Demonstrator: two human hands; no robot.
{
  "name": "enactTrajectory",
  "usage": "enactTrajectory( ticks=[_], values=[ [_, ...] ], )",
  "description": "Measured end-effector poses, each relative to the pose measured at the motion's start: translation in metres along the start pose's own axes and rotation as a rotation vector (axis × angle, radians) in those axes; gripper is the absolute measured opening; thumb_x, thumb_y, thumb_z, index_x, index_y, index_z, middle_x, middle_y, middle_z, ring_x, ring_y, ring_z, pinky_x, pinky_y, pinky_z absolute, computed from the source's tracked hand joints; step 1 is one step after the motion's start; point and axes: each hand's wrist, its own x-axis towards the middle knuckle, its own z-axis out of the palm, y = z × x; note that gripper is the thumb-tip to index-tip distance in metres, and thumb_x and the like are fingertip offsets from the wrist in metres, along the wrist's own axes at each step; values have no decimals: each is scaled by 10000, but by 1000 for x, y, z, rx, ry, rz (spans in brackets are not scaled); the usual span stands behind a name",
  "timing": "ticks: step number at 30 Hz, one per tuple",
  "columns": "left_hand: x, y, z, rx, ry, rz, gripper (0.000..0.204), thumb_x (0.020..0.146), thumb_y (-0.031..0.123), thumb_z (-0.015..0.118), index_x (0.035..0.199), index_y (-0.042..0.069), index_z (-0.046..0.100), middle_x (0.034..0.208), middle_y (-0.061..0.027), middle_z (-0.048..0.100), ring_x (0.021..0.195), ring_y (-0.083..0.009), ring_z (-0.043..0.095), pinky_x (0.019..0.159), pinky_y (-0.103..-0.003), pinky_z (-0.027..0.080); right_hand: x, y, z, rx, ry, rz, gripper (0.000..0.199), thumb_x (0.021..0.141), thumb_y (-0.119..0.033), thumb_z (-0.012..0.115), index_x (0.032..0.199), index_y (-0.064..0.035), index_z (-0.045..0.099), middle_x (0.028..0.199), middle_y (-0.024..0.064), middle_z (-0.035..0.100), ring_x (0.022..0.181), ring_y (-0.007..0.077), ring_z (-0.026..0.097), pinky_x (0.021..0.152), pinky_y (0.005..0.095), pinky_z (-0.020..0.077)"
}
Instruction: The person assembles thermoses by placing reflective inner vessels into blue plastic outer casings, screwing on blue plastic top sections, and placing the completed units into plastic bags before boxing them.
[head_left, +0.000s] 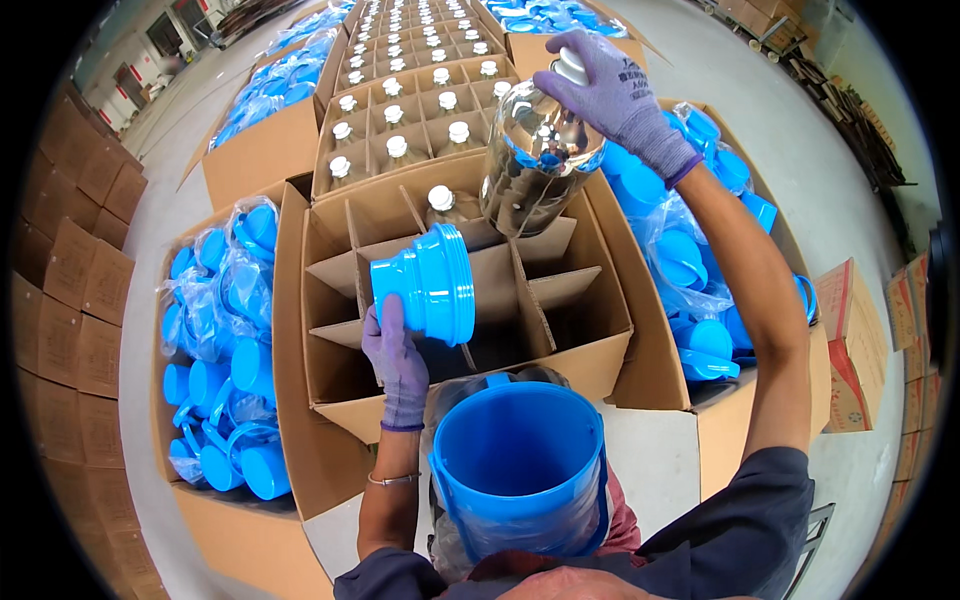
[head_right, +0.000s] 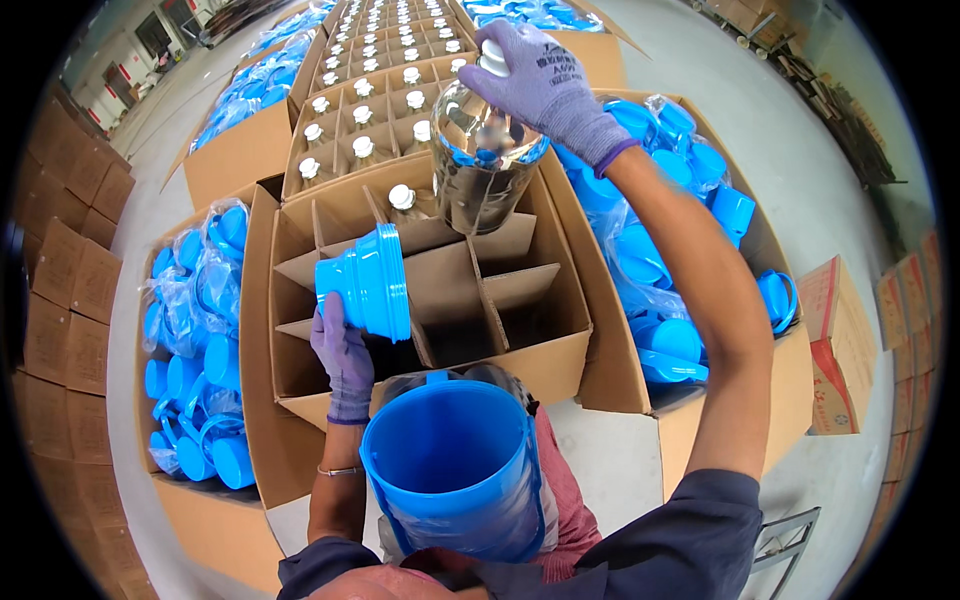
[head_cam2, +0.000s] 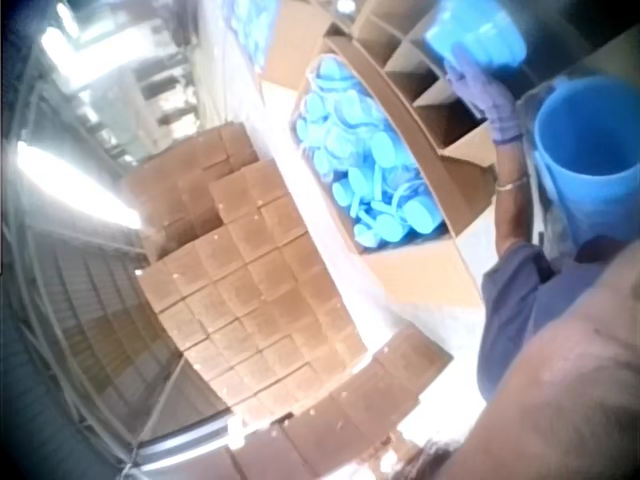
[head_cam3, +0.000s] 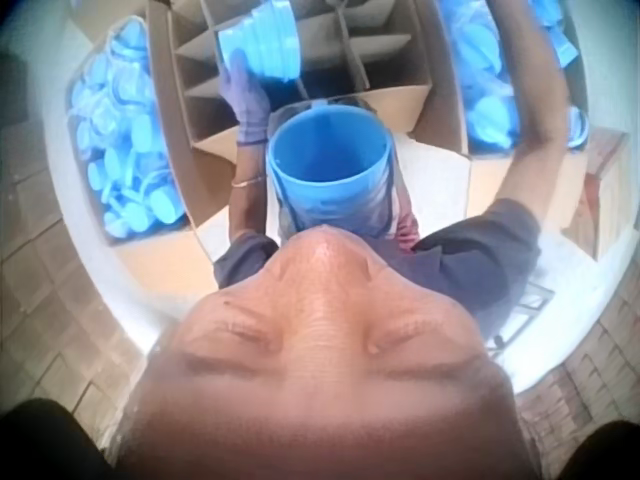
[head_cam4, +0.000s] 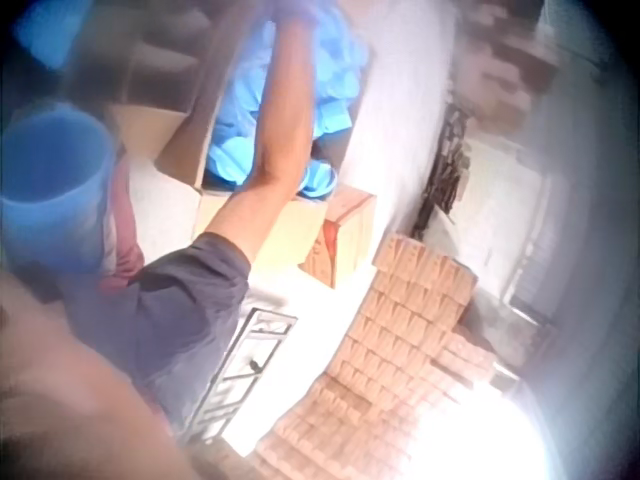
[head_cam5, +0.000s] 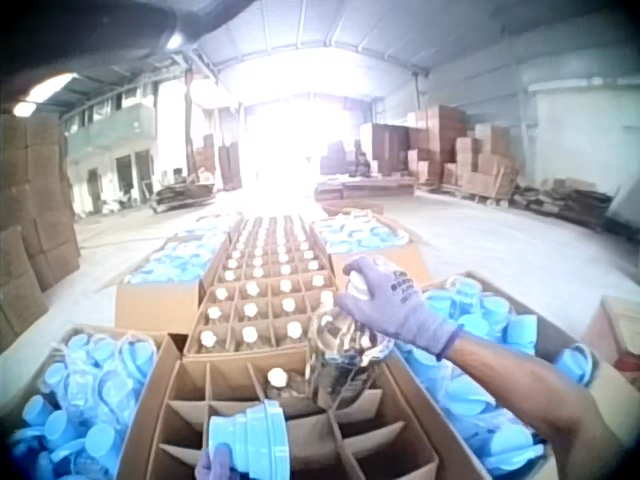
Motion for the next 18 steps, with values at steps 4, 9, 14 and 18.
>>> enactTrajectory(
  ticks=[4,9,14,18],
  values=[
    [6,9,-9,-23,34,-17,224,979,318,625,981,94,617,820,34,595,695,-38,526,589,-208,410,-5,-24,-28,84,-73,34,463,871,-360,718,1204,-66,588,1036,151,684,961,267,673,868,375,518],
    [5,7,-14,-7,45,-24,222,974,317,633,938,99,606,784,50,558,675,-28,495,582,-206,385,-4,-80,-93,356,-365,454,419,867,-280,709,1180,-30,587,923,116,681,812,185,656,771,337,520],
    [-5,-4,-12,20,5,-35,212,972,311,639,901,117,592,740,89,493,610,14,374,528,-177,261,-37,-41,-61,143,-168,-26,441,893,-433,685,1156,-90,594,949,124,648,849,239,679,786,370,551],
    [0,5,0,-44,-6,-5,190,977,290,630,946,104,607,769,78,520,642,1,418,555,-188,311,-42,-44,-48,187,-163,-21,555,861,-452,704,1247,-87,543,921,157,642,814,274,690,760,398,565]
  ],
)
